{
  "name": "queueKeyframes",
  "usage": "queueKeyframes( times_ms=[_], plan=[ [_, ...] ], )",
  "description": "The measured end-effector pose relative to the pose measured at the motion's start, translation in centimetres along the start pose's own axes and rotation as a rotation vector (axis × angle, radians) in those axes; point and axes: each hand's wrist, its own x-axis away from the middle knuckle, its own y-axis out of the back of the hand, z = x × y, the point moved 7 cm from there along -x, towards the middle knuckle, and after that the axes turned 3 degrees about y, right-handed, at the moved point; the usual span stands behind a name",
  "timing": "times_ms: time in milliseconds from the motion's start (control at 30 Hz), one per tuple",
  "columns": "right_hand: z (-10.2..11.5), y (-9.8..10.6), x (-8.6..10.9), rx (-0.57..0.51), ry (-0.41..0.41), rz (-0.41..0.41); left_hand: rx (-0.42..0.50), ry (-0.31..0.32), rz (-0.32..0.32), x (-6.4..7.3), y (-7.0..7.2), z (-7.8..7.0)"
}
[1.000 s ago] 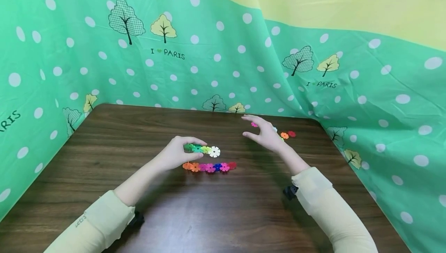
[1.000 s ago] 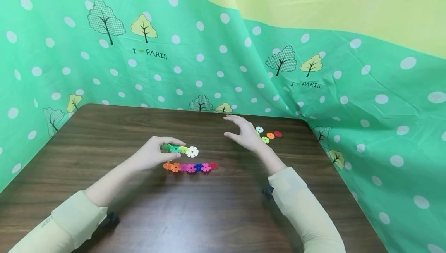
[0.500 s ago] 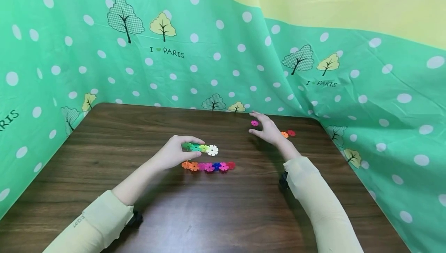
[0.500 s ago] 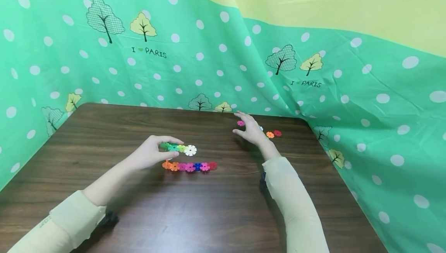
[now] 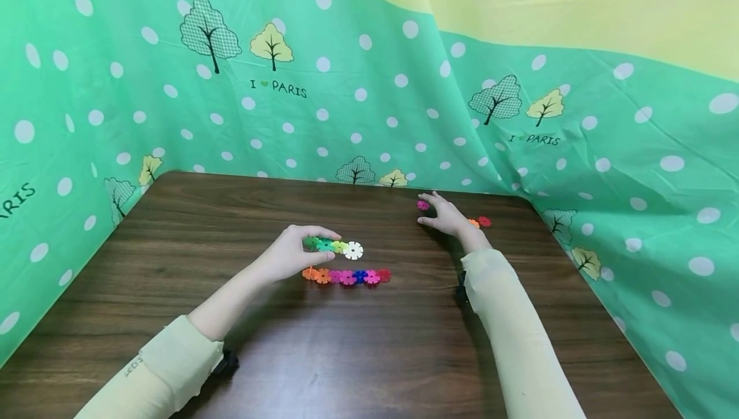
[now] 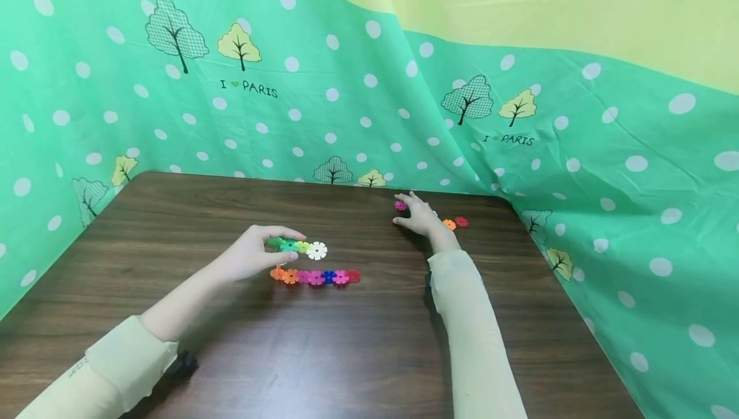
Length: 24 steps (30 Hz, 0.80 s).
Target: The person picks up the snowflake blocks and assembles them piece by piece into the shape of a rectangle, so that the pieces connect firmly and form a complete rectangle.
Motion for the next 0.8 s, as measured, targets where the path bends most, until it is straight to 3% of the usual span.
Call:
queueKeyframes(
  times_ms=[200, 433, 633, 800],
  plan=[
    [-1.1, -0.8, -0.4, 0.027, -0.076, 0.058, 0.017, 0.000, 0.008, -0.1, 0.0, 0.1],
    [-0.8, -0.4, -0.5, 0.005, -0.004, 0.006, 0.012, 0.015, 0.003, -0.1, 0.0, 0.1],
    [-0.1, -0.1, -0.3, -0.067, 0.008, -0.029, 0.003, 0.020, 0.009, 0.9, 0.4, -2.2],
    [0.3, -0.3, -0.1, -0.063, -0.005, 0.014, 0.009, 0.011, 0.013, 1.5, 0.7, -3.7]
  ],
)
